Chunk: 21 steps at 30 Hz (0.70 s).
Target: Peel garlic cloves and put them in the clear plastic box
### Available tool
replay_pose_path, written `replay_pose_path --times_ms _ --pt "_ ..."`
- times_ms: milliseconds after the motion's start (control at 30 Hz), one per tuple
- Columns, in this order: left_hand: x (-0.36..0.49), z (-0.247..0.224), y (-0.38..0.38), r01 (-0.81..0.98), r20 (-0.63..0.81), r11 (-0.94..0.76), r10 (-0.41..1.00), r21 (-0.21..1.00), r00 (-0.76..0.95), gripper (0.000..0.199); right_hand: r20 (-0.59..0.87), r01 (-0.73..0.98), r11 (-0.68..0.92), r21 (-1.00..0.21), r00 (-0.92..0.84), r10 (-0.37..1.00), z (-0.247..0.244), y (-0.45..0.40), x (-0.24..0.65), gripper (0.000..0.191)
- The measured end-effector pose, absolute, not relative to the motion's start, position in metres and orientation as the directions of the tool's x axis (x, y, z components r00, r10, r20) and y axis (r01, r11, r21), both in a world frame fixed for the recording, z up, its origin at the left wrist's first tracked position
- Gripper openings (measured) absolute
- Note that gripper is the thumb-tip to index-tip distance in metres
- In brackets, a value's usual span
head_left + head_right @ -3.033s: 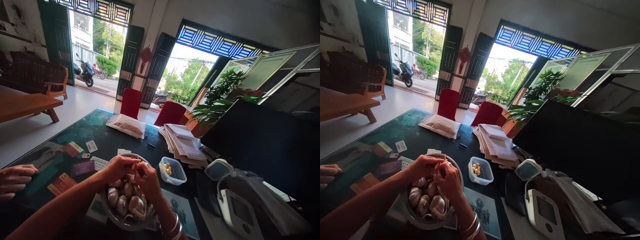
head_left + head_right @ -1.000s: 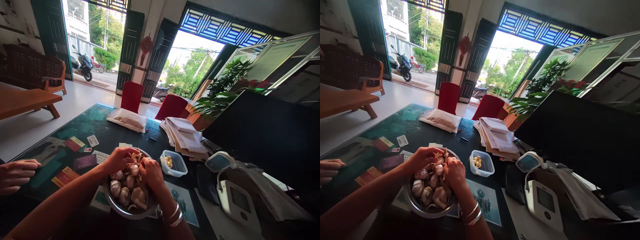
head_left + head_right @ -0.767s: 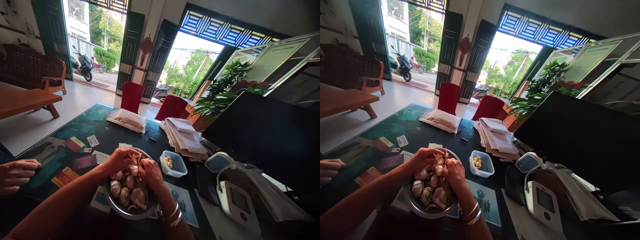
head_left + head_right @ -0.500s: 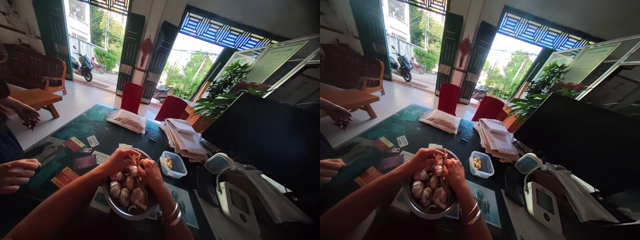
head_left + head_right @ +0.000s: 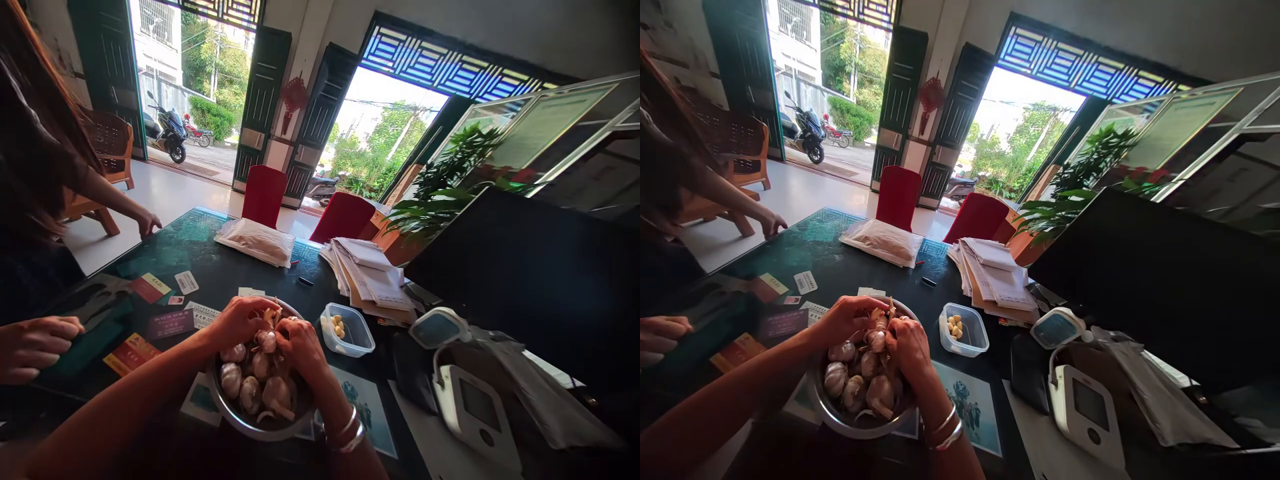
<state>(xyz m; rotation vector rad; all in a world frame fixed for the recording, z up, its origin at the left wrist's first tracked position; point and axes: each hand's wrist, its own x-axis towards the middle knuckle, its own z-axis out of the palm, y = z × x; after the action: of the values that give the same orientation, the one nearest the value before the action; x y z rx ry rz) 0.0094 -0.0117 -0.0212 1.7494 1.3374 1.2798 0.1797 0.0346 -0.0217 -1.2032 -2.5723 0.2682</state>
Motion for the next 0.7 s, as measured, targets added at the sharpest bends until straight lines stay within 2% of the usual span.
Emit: replay_pose_path --times_ms 233,700 --pt "0.0083 -0.0274 -0.009 0.388 0.33 -0.315 0.943 0.866 0.03 0.036 0.161 0.752 0.603 -0.266 -0.582 0.797 -0.0209 0.0349 0.1802 0.017" --pt "0.0087 -0.0241 -0.0105 0.41 0.354 -0.34 0.934 0.846 0.043 0.033 0.173 0.724 0.64 -0.257 -0.617 0.768 -0.0209 0.0337 0.1798 0.017"
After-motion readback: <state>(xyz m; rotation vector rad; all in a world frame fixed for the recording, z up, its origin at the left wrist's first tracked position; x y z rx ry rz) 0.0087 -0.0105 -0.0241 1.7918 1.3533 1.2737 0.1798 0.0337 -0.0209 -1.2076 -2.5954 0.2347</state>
